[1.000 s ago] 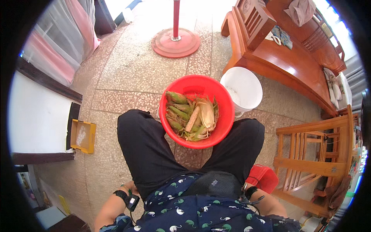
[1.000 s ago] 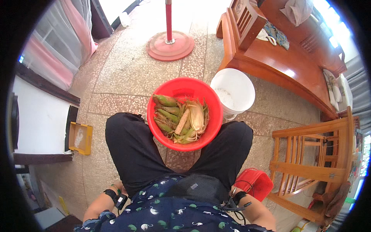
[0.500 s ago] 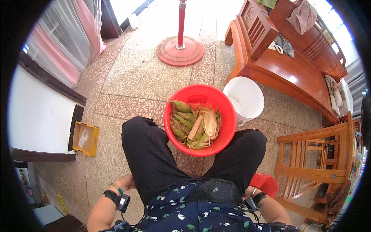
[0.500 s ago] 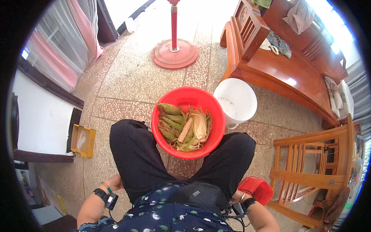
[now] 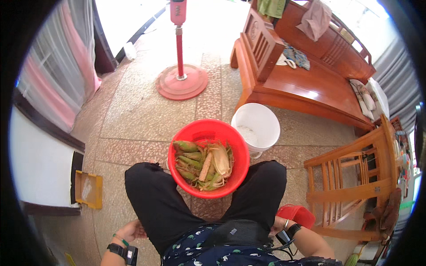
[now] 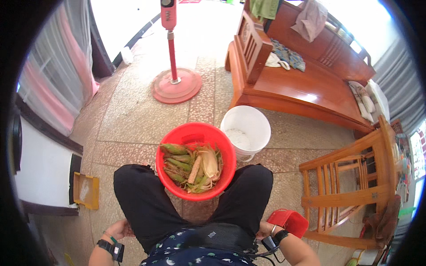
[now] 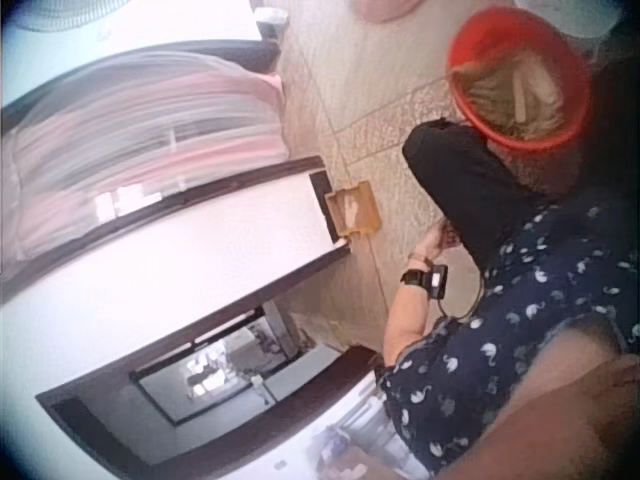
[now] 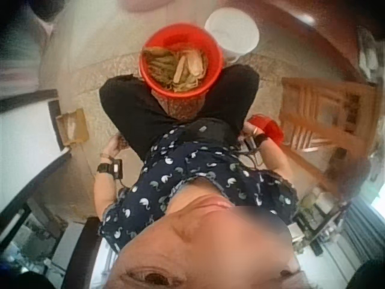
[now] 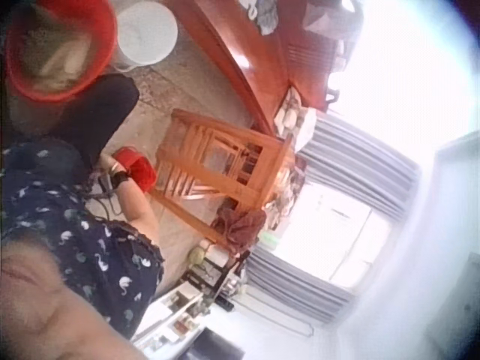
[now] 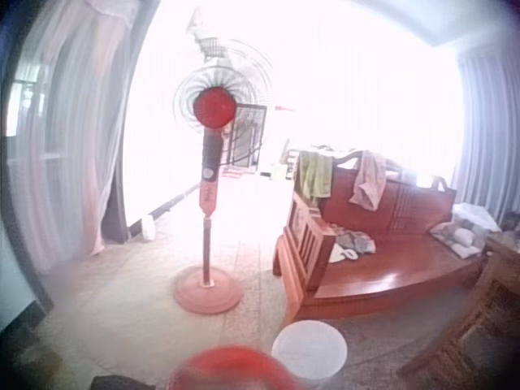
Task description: The person pulls back the husk and silk from an ear of corn by hand, placing the husks into a red bucket.
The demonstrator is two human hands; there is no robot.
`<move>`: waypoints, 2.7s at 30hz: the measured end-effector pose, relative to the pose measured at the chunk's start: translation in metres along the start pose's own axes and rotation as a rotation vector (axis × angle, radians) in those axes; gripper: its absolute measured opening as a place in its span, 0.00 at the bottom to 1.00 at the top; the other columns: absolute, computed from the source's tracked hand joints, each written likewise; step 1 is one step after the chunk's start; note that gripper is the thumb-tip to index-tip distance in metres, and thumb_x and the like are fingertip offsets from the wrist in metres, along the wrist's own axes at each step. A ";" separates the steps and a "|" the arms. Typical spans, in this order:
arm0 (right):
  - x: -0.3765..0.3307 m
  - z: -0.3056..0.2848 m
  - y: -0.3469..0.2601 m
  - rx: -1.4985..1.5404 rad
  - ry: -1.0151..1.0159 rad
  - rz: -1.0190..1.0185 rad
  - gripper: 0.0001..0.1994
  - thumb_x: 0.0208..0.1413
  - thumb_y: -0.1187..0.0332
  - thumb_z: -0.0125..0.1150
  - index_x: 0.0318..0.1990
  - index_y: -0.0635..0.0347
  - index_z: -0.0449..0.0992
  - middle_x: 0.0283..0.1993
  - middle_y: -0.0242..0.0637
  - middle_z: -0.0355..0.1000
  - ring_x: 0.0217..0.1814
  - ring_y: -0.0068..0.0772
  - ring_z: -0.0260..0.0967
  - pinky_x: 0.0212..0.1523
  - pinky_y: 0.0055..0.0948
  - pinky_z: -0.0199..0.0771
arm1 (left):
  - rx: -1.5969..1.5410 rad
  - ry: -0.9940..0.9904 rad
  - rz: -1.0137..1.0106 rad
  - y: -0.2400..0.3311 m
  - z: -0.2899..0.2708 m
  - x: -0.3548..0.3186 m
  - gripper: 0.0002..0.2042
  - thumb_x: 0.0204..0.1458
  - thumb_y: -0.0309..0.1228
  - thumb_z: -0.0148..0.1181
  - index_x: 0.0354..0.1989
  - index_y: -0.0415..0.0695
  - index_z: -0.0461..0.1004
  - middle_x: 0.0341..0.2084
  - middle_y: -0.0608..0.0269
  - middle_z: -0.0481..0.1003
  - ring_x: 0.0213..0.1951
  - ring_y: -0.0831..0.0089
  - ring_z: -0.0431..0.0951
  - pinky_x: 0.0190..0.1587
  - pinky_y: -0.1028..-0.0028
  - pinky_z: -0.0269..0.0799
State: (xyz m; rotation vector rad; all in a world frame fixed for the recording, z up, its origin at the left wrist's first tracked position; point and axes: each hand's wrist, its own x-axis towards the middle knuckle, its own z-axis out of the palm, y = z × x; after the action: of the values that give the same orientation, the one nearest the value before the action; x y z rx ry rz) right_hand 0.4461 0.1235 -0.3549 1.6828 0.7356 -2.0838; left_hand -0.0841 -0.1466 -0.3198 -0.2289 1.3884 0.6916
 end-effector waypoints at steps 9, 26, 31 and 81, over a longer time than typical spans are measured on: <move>-0.005 -0.002 0.026 0.048 0.019 -0.019 0.13 0.52 0.65 0.50 0.43 0.59 0.70 0.38 0.37 0.71 0.37 0.29 0.69 0.37 0.30 0.70 | 0.109 0.045 -0.046 0.005 0.017 0.001 0.24 0.57 0.45 0.30 0.52 0.39 0.61 0.46 0.53 0.68 0.46 0.58 0.68 0.52 0.57 0.59; -0.002 0.005 0.006 -0.016 0.004 0.004 0.13 0.53 0.66 0.48 0.45 0.59 0.69 0.39 0.37 0.71 0.39 0.30 0.69 0.39 0.31 0.71 | 0.231 -0.077 0.817 0.156 0.092 -0.128 0.15 0.57 0.39 0.41 0.28 0.42 0.68 0.22 0.65 0.70 0.25 0.77 0.70 0.31 0.78 0.67; 0.000 0.007 0.006 -0.025 0.020 0.025 0.13 0.54 0.66 0.47 0.45 0.59 0.69 0.39 0.37 0.71 0.40 0.30 0.69 0.40 0.31 0.71 | 0.299 -0.195 0.863 0.211 0.147 -0.134 0.14 0.56 0.39 0.44 0.33 0.39 0.69 0.23 0.67 0.69 0.26 0.78 0.69 0.32 0.79 0.67; 0.160 0.154 -0.302 -2.114 0.237 -0.121 0.23 0.50 0.53 0.44 0.56 0.42 0.63 0.60 0.39 0.54 0.64 0.45 0.46 0.58 0.53 0.45 | -0.154 -0.359 0.895 0.298 0.169 0.018 0.10 0.54 0.31 0.48 0.40 0.39 0.68 0.26 0.69 0.70 0.28 0.82 0.70 0.35 0.82 0.67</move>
State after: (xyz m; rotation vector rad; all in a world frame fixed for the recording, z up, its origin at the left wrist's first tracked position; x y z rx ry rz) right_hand 0.1146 0.2792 -0.4360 0.4518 1.9324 -0.1947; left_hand -0.1151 0.1838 -0.2315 0.4164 1.0495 1.4970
